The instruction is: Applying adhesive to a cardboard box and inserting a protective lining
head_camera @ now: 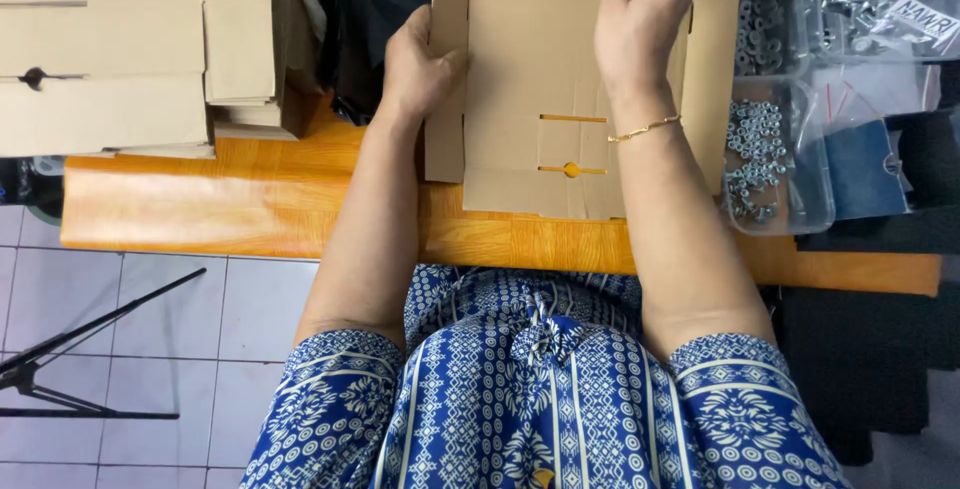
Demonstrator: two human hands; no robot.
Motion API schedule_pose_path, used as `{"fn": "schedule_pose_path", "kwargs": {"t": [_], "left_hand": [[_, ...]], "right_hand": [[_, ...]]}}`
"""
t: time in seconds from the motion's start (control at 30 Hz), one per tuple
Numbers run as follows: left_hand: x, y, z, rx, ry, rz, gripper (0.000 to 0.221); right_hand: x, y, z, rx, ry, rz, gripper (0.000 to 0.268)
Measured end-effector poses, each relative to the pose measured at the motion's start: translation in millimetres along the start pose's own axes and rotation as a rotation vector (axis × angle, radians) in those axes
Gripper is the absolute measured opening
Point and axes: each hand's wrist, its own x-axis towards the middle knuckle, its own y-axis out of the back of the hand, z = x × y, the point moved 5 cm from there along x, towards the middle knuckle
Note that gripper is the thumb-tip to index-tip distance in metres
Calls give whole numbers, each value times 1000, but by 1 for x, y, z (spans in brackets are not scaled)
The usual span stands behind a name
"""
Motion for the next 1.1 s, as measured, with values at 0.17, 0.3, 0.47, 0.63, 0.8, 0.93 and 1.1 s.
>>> {"fn": "schedule_pose_path", "kwargs": {"t": [0.17,0.3,0.47,0.63,0.8,0.93,1.1], "left_hand": [[-1,1,-1,11,26,-24,16],[3,-3,-10,-79,-14,-27,21],[7,0,-10,-40,-25,-16,18],[3,0,-5,5,-38,-9,16],[5,-1,-9,10,-64,-8,18],[5,0,-10,-10,-66,-10,30],[7,-1,-11,-10,-81,-19,27]], "right_hand": [[-24,-34,-45,-19,168,-307,10],[-43,-17,-111,239,-130,-804,14],[-45,27,-107,445,-272,-843,13],[-37,56,-85,-44,167,-274,16],[-102,36,-151,114,157,-726,15],[-71,62,-136,199,146,-652,11],[-19,91,-58,-214,251,-433,11]]}}
